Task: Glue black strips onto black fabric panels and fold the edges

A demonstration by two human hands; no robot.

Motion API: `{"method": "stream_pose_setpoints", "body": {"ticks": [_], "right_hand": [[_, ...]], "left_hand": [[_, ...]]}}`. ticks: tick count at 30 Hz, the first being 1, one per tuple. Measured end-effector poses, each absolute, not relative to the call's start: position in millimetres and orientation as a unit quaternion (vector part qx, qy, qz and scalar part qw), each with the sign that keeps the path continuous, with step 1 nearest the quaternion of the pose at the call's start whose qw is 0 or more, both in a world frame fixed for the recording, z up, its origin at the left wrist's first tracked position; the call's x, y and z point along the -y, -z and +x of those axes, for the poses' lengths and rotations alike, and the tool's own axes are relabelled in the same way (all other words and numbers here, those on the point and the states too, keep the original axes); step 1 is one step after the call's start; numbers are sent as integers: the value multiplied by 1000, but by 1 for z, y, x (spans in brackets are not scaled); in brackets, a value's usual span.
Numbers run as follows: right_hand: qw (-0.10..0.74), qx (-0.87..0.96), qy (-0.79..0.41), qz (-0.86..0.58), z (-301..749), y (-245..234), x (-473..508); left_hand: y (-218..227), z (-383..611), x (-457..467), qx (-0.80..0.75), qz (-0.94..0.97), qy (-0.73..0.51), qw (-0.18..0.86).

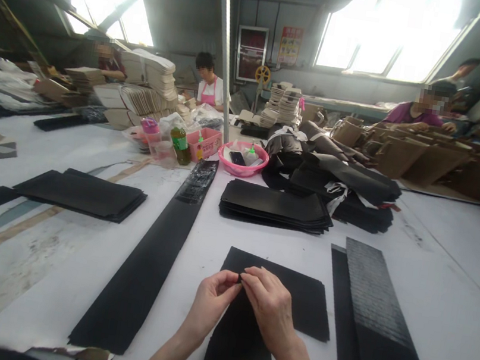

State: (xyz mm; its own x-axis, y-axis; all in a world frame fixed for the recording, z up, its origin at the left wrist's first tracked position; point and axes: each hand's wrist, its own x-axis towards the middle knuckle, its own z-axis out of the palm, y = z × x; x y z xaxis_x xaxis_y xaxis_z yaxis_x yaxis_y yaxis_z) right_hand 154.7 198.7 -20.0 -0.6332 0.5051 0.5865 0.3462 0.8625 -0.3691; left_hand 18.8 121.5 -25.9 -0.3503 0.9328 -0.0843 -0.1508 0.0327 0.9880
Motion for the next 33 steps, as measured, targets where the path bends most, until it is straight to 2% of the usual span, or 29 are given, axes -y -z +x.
{"method": "stream_pose_setpoints", "body": {"ticks": [9, 19, 27, 33], "right_hand": [[338, 912, -67, -221, 158, 20, -197], [366, 888, -47, -274, 150, 27, -194], [330, 904, -131, -240, 159, 29, -197], [330, 909, -100, -232, 162, 31, -196]], "left_hand": [[24, 25, -121, -584, 385, -588, 406], [31, 30, -120, -560, 336, -597, 465], [30, 30, -119, -552, 322, -605, 474], [32, 33, -119, -565, 345, -593, 458]]}}
